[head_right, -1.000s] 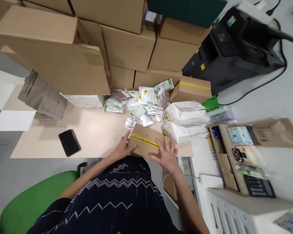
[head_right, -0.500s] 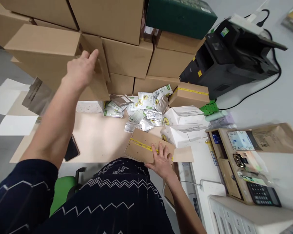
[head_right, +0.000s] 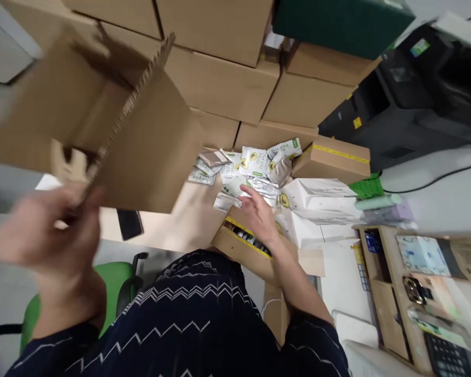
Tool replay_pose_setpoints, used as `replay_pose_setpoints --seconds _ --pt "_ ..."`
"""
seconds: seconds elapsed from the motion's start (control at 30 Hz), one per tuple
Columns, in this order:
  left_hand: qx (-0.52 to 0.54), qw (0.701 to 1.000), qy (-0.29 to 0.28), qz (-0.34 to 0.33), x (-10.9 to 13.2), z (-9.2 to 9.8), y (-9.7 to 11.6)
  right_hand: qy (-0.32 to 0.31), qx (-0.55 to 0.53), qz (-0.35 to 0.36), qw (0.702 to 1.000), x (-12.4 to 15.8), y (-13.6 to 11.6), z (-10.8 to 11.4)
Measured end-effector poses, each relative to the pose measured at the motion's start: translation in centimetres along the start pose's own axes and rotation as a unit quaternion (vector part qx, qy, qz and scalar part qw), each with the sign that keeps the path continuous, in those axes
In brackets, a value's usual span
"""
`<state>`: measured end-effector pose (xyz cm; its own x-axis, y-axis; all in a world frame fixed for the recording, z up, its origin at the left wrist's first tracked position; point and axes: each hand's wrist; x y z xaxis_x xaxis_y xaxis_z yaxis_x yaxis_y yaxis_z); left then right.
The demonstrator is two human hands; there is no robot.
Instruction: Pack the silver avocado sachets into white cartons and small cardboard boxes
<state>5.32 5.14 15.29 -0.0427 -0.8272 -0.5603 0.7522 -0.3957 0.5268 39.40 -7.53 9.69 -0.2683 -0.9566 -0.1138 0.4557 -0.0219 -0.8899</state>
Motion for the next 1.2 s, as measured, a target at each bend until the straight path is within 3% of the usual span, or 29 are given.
replay_pose_setpoints --seconds 0.03,0.1,0.2,0.3,0.4,0.5,0.67,0.77,0.87,0.93,1.03,1.2 --pt "-0.033 0.998 0.010 -0.054 2.7 -0.8 0.0 -0.029 -0.052 -0.008 0.998 -1.6 -0.2 -0.6" --pt "-0.022 0.993 -0.065 -0.095 7.4 -3.3 -0.1 -0.094 -0.113 -0.038 0.988 -4.3 -0.7 -2.2" --pt "0.021 0.973 -0.224 -0.049 11.9 -7.2 -0.6 -0.153 -0.098 -0.071 0.981 -6.6 -1.3 -5.3" --pt "0.041 0.956 -0.291 0.003 13.8 -8.8 -1.0 -0.143 -0.044 -0.067 0.986 -6.9 -1.2 -8.3" --pt "0.052 0.940 -0.338 -0.009 13.6 -8.3 -1.4 -0.130 -0.056 -0.093 0.985 -6.8 0.1 -10.8" --pt "0.054 0.924 -0.373 -0.060 11.6 -7.3 -1.7 -0.123 -0.077 -0.155 0.977 -6.8 1.9 -12.3" --pt "-0.010 0.945 -0.317 -0.081 6.1 -8.2 -2.8 -0.144 -0.034 -0.178 0.973 -6.9 3.1 -12.7" --pt "-0.096 0.930 -0.351 -0.045 4.4 -8.9 -3.4 -0.134 -0.047 -0.183 0.973 -7.0 3.0 -12.2" --pt "-0.110 0.921 -0.373 -0.028 4.9 -7.3 -3.9 -0.129 -0.062 -0.190 0.971 -7.0 3.1 -11.8" --pt "-0.093 0.925 -0.368 -0.009 6.1 -5.4 -4.5 -0.127 -0.069 -0.190 0.971 -7.0 3.3 -11.7" --pt "-0.078 0.908 -0.411 0.036 8.3 -3.7 -5.9 -0.127 -0.076 -0.188 0.971 -6.9 3.8 -11.8" --pt "-0.142 0.879 -0.454 0.031 11.0 -5.4 -7.3 -0.203 0.005 -0.145 0.968 -6.9 4.1 -11.5"
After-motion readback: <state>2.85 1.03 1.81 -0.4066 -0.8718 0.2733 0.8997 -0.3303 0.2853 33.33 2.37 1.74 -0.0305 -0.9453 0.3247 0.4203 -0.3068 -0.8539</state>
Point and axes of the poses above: each hand's wrist, its own x-axis away from the middle knuckle, its own z-axis out of the back of the hand, y = z × x, and after that the axes turned 8 degrees about z, right-handed
